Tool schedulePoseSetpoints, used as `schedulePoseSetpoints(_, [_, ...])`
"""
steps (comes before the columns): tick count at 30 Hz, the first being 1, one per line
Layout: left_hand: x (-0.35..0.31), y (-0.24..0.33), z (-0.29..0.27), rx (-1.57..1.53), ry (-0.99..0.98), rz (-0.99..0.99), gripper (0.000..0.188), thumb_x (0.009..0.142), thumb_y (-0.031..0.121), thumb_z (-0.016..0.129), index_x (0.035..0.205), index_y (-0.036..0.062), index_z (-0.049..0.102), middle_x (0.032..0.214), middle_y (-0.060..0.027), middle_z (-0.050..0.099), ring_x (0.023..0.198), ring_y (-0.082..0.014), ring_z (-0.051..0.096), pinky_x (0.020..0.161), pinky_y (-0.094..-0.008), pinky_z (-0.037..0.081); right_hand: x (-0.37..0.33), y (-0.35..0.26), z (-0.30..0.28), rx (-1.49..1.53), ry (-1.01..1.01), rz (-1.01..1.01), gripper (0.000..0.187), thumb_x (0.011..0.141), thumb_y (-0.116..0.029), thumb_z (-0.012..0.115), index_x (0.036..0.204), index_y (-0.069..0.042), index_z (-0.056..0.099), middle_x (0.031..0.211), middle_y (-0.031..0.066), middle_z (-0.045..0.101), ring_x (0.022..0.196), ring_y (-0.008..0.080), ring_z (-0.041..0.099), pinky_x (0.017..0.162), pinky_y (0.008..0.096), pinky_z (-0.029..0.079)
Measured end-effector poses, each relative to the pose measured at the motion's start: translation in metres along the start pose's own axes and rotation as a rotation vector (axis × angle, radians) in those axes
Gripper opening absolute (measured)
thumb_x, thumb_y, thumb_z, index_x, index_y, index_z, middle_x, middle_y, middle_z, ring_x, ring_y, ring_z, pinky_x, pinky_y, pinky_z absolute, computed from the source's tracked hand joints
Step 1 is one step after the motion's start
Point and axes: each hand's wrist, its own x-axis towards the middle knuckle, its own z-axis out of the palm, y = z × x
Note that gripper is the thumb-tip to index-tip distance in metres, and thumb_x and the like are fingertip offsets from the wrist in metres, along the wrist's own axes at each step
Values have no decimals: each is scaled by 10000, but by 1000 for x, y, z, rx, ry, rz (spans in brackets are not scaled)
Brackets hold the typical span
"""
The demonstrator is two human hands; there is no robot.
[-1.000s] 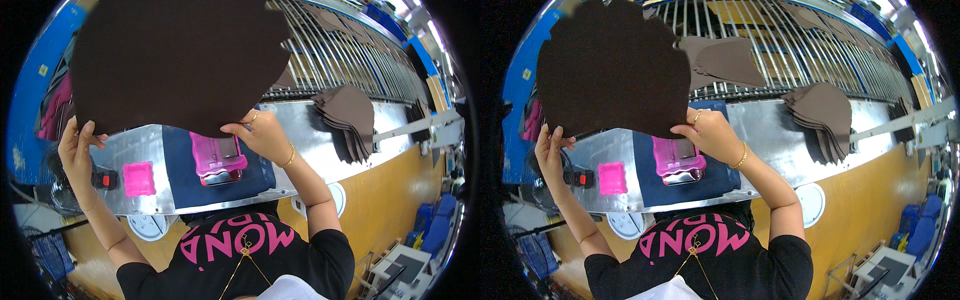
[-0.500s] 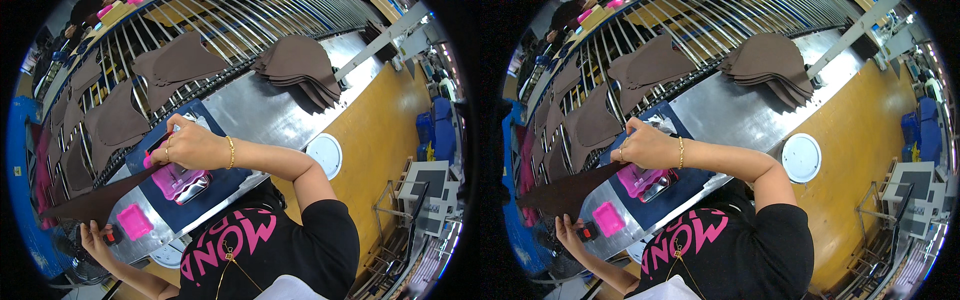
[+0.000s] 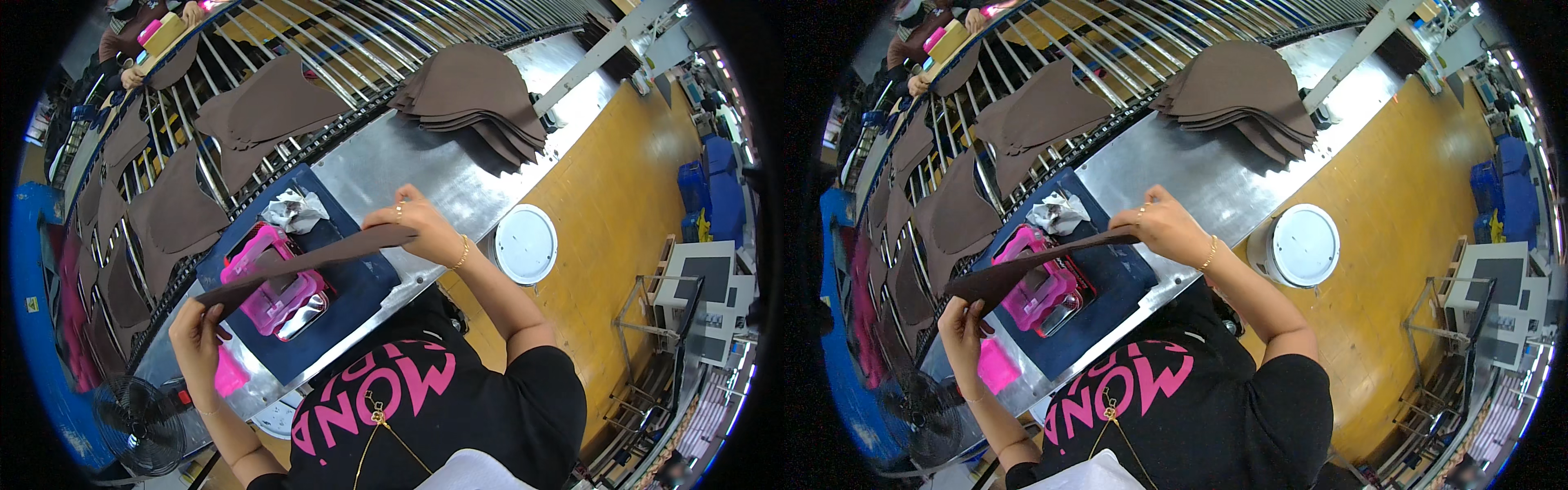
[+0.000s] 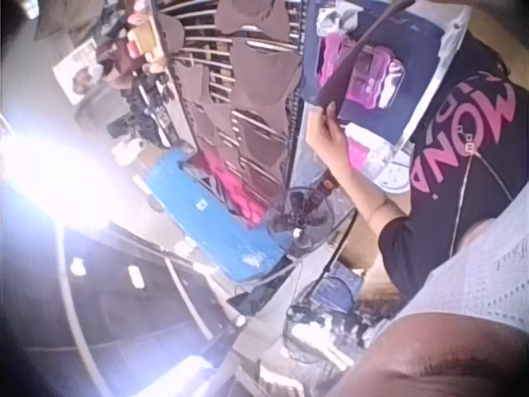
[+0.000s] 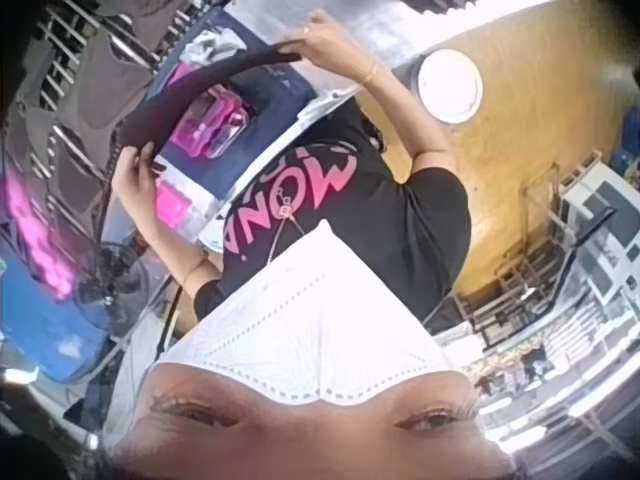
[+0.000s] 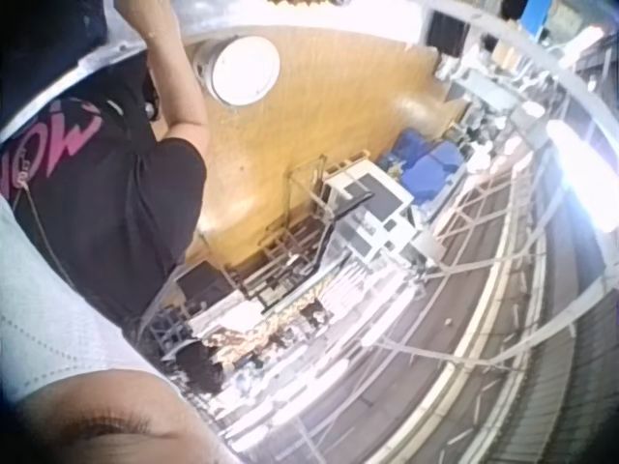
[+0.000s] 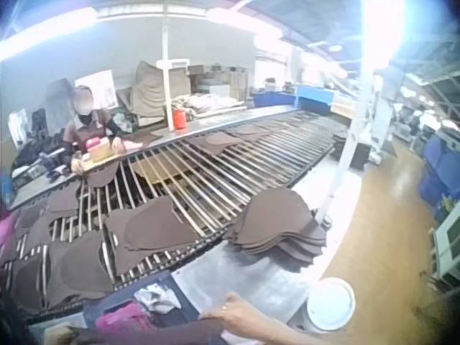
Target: The person repeatedly picks up brown fabric pieces from a conveyor belt, wipes them with a cloth, and places them back on the belt. The person also briefly touches their face during the task.
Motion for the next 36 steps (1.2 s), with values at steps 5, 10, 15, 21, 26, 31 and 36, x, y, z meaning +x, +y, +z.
schedulePoseSetpoints(5, [34,43,28,201,-139,282,98,779,-51,643,869,-12,649,750,-80,563,570,-177,582,507,-264,443,-52,6,-31,204,101,240,257,720,-61,640,975,-99,652,826,94,667,693,252,613,757,314,475])
schedulePoseSetpoints(10, [60,66,63,307,-236,480,130,761,-5,674,884,35,674,815,-82,564,620,-242,590,565,-311,461,-85,-7,-93,482,133,627,270,677,10,609,943,-3,651,853,69,672,766,134,626,706,267,501])
schedulePoseSetpoints(15, [84,82,67,68,-107,420,174,805,28,674,979,31,658,862,-81,536,547,-166,521,521,-279,422,-72,8,-98,818,411,802,157,915,-22,573,1070,-34,597,801,-45,624,615,29,513,575,188,416])
schedulePoseSetpoints(21, [79,66,26,-158,89,163,302,848,-4,640,1146,42,616,893,-12,488,548,-8,389,483,-174,309,25,59,-63,1250,607,713,352,937,-26,507,1281,-81,455,1108,65,615,878,111,610,698,254,508])
schedulePoseSetpoints(26, [51,26,1,-175,182,40,333,877,-25,602,1202,42,578,899,10,463,585,-5,367,487,-165,291,133,152,-10,1436,721,680,286,930,14,477,1189,-108,476,1082,85,619,894,219,635,704,293,533])
schedulePoseSetpoints(31, [23,3,-20,-171,274,-54,324,891,18,602,1211,46,566,891,20,467,570,-11,370,474,-164,289,187,226,19,1471,823,780,293,915,59,442,1163,-90,486,967,112,623,813,236,645,651,332,551])
schedulePoseSetpoints(36, [7,-26,-27,-218,318,-122,311,900,53,608,1209,52,565,912,24,468,537,5,359,441,-161,264,179,236,17,1219,843,872,261,904,-162,619,1067,-36,459,724,95,581,545,155,564,448,270,453])
